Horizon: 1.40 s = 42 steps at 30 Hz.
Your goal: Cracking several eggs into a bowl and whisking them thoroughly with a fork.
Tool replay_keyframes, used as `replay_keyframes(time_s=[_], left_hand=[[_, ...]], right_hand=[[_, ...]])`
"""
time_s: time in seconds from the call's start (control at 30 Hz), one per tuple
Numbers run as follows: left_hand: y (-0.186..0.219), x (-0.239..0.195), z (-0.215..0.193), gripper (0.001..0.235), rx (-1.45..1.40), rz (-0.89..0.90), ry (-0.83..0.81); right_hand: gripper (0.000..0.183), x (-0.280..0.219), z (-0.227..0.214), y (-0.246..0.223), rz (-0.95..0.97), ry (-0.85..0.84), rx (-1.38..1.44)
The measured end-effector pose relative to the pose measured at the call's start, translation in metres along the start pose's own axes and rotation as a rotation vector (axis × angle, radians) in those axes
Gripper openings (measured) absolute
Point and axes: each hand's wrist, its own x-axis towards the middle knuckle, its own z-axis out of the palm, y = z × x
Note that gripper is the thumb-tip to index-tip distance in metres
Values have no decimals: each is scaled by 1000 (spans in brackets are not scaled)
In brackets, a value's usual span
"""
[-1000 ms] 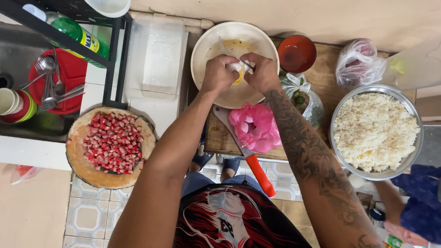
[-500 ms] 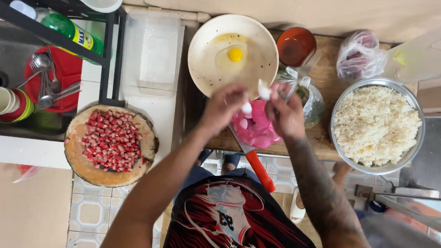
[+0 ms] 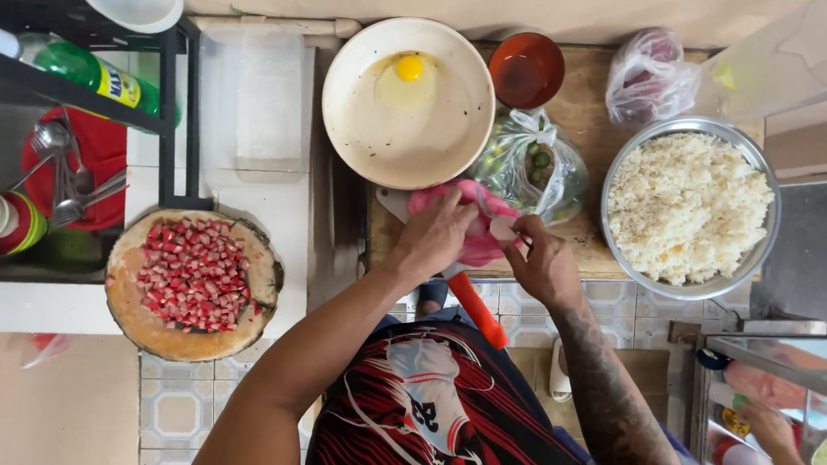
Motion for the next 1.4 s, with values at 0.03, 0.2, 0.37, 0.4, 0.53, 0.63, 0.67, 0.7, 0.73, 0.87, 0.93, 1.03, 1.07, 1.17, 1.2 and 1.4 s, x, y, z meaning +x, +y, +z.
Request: replay_keyframes(time_s=[0.03, 0.2, 0.37, 0.4, 0.53, 0.63, 0.67, 0.7, 0.73, 0.87, 0.93, 1.03, 1.07, 1.17, 1.2, 1.4], left_hand=[[7, 2, -4, 24, 1, 7, -3], [37, 1, -23, 18, 101, 80, -19], [18, 7, 17, 21, 118, -55, -114], [11, 8, 31, 26, 169, -109, -108], [28, 7, 19, 29, 60, -148, -169], [35, 9, 27, 17, 227, -139, -17], [33, 13, 33, 16, 243, -130, 63], [31, 16, 39, 16, 260, -121, 143], [27, 15, 39, 16, 260, -121, 146], [14, 7, 25, 24, 91, -39, 127], [14, 1, 2, 31, -81, 5, 123], [23, -11, -41, 37, -399, -115, 392], [20, -13, -52, 42, -575, -174, 484], [2, -9, -63, 47, -959, -305, 595], [-6, -8, -62, 46, -1170, -380, 604], [-66, 1, -57, 40, -1357, -447, 586]], right_hand=[[30, 1, 0, 2, 5, 5, 0], [31, 6, -5, -3, 52, 90, -114], [33, 3, -22, -8, 112, 72, 48], [34, 1, -23, -9, 115, 59, 75], [37, -6, -18, -4, 190, -15, 73], [38, -7, -14, 0, 252, -36, 68], [39, -6, -14, 0, 271, -39, 52], [39, -6, -13, -1, 290, -42, 37], [39, -5, -12, -1, 287, -41, 36], [40, -6, -13, -5, 314, -35, 68], [39, -6, -14, -9, 305, -20, 83], [38, -6, -18, -23, 236, -26, 129], [39, -2, -22, -33, 201, -18, 125], [36, 5, -29, -49, 185, 22, 192], [33, 5, -30, -52, 213, 52, 261], [12, 16, -43, -67, -18, 174, 269]])
